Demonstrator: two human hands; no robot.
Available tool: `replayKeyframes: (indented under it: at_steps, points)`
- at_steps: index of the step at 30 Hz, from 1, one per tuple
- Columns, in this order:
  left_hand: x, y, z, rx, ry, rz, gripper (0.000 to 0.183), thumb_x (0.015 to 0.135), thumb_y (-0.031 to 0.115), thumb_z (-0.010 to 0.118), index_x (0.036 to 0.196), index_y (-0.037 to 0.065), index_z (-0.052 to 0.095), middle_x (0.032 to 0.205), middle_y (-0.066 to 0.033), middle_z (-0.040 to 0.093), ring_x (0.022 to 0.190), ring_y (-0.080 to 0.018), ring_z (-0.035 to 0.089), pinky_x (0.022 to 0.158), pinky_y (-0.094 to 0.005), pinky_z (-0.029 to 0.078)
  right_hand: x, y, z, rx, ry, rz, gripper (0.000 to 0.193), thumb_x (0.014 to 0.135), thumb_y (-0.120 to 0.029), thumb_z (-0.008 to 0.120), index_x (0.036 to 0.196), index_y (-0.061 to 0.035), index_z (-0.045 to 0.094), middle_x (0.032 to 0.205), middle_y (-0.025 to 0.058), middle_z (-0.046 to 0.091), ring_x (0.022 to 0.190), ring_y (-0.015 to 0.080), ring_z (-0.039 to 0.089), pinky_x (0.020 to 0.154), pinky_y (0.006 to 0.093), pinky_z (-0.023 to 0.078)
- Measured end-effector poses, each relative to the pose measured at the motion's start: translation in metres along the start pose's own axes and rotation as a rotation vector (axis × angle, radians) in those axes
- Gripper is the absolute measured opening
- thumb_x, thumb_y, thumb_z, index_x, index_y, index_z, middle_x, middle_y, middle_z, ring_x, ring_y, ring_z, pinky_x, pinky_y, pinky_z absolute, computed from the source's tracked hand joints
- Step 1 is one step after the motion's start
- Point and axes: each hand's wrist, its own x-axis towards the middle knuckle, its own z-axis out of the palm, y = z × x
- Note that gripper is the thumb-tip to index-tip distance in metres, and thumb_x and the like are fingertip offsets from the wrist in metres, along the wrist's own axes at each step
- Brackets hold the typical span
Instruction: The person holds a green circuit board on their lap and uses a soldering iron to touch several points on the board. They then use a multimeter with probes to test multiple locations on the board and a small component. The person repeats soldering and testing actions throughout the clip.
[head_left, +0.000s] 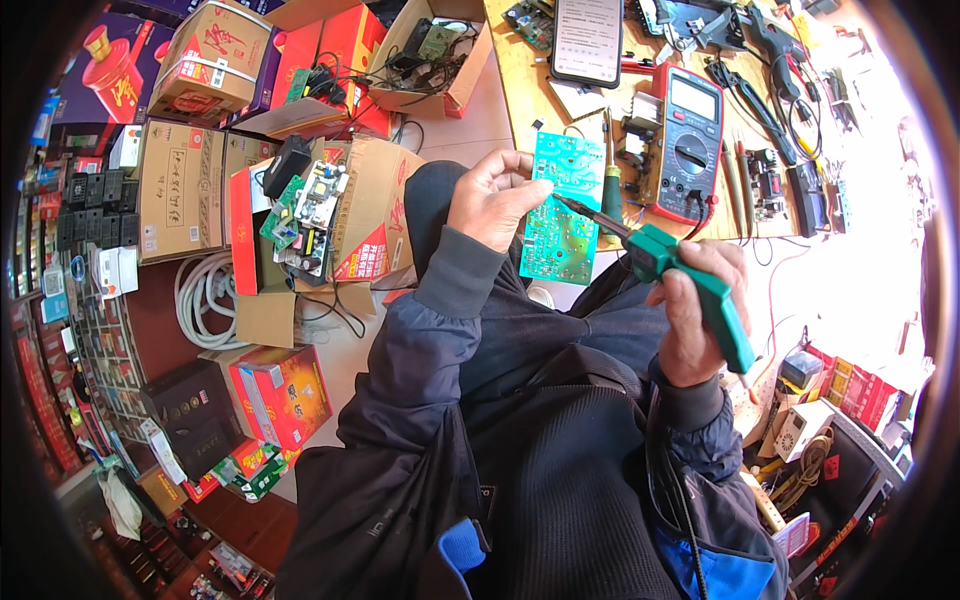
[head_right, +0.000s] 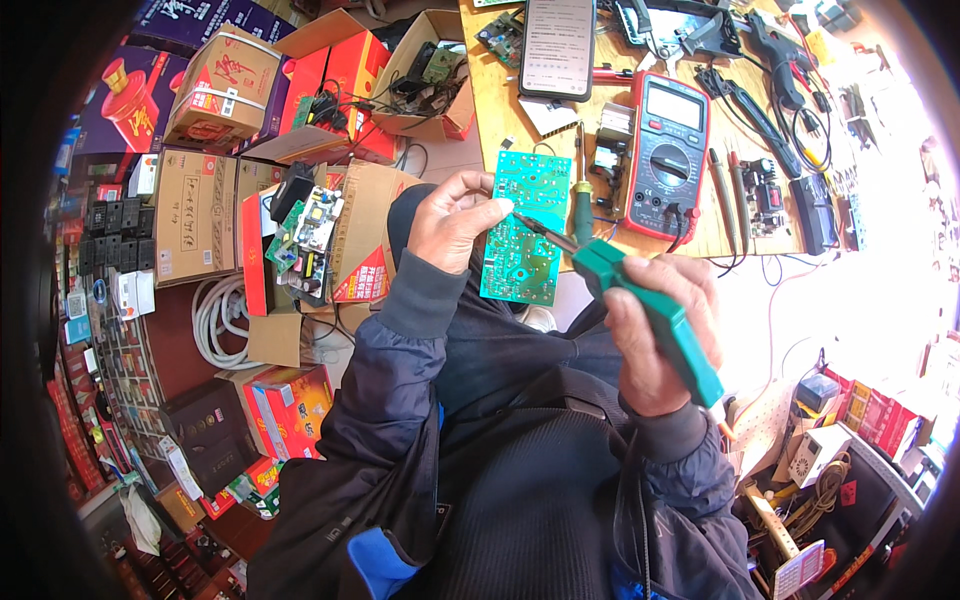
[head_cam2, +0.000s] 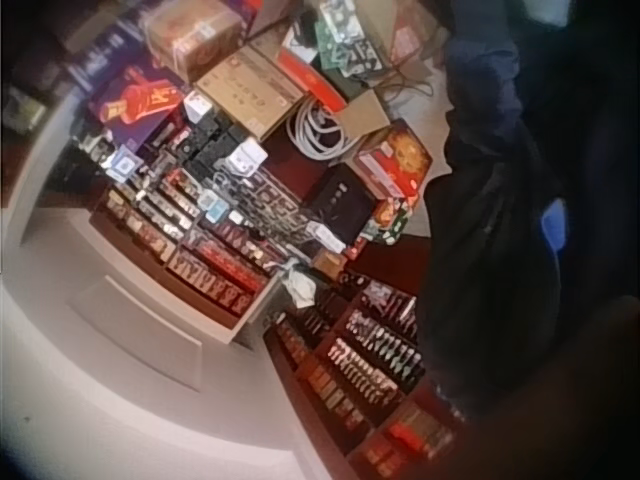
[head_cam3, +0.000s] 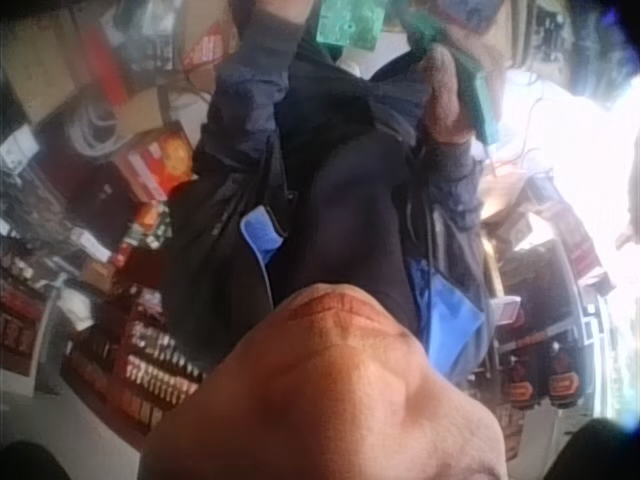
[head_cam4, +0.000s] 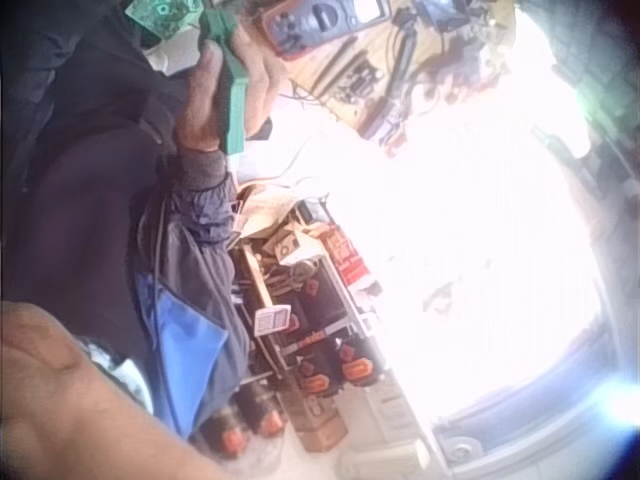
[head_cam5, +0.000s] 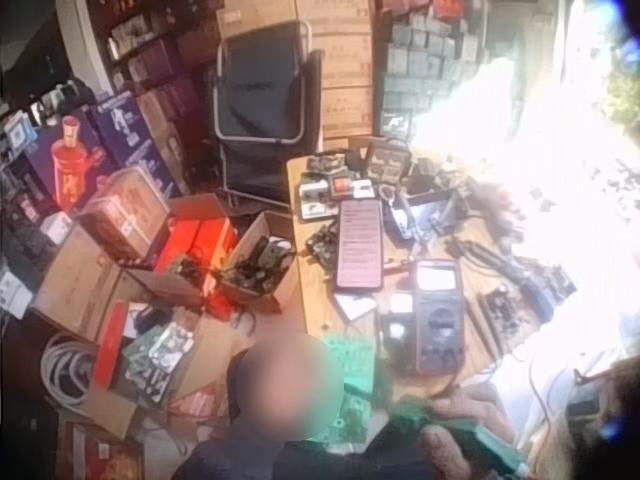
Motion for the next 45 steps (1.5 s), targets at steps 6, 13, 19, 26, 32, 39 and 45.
replayKeyframes:
  at_steps: [6,13,19,26,32,39,45]
  points:
    - [-0.001,0.002,0.001,0.008,-0.002,0.002,0.022,0.099,0.000,0.073,0.120,0.000,0.067,0.104,-0.0075,0.078,0.091,-0.0101,0.072,0.084,-0.0256,0.057,0.005,0.009,0.003,0.297,0.091,0.243,0.027,0.102,-0.009,0.076,0.125,0.0039,0.070,0.119,0.0139,0.061,0.074,0.0181,0.069,0.067,0.0284,0.055]
    - [0.002,-0.003,0.001,-0.049,0.008,0.030,0.026,0.097,0.002,0.077,0.120,0.000,0.066,0.097,-0.0089,0.078,0.081,-0.0085,0.071,0.073,-0.0247,0.057,0.004,0.008,0.002,0.256,0.054,0.186,0.028,0.102,-0.010,0.075,0.125,0.0044,0.070,0.121,0.0145,0.060,0.075,0.0186,0.069,0.068,0.0287,0.055]
    - [0.001,-0.001,0.000,-0.016,0.001,0.000,0.021,0.099,0.000,0.074,0.119,0.000,0.067,0.104,-0.0079,0.078,0.091,-0.0109,0.073,0.085,-0.0262,0.058,0.004,0.003,0.003,0.231,0.031,0.138,0.027,0.101,-0.005,0.075,0.126,0.0044,0.070,0.121,0.0151,0.061,0.080,0.0192,0.071,0.068,0.0270,0.057]
    - [0.000,0.000,0.001,-0.026,0.000,0.011,0.021,0.099,0.000,0.074,0.119,0.001,0.067,0.104,-0.0079,0.078,0.089,-0.0103,0.073,0.084,-0.0256,0.058,0.003,0.005,0.003,0.225,0.027,0.101,0.028,0.099,-0.003,0.076,0.126,0.0041,0.071,0.123,0.0155,0.061,0.085,0.0197,0.072,0.068,0.0261,0.059]
    - [0.002,-0.001,0.001,-0.060,0.013,0.019,0.026,0.096,0.001,0.077,0.120,-0.001,0.066,0.100,-0.0111,0.079,0.085,-0.0108,0.073,0.077,-0.0264,0.059,0.002,0.005,0.002,0.183,0.034,0.081,0.029,0.099,-0.004,0.077,0.126,0.0043,0.071,0.124,0.0162,0.061,0.084,0.0192,0.072,0.067,0.0263,0.059]
    - [0.001,-0.001,0.002,-0.070,0.016,0.017,0.025,0.097,0.000,0.076,0.120,-0.001,0.066,0.099,-0.0108,0.079,0.084,-0.0107,0.073,0.075,-0.0266,0.059,0.002,0.001,0.000,0.171,0.070,0.042,0.030,0.098,-0.007,0.079,0.125,0.0050,0.072,0.122,0.0169,0.062,0.078,0.0189,0.072,0.068,0.0274,0.058]
    - [0.001,0.000,-0.001,-0.039,-0.022,-0.004,0.022,0.099,-0.001,0.073,0.120,0.000,0.066,0.104,-0.0077,0.078,0.091,-0.0108,0.072,0.084,-0.0261,0.058,0.004,-0.002,-0.005,0.147,0.060,-0.032,0.031,0.098,-0.008,0.078,0.125,0.0052,0.071,0.123,0.0180,0.061,0.074,0.0193,0.072,0.068,0.0283,0.057]
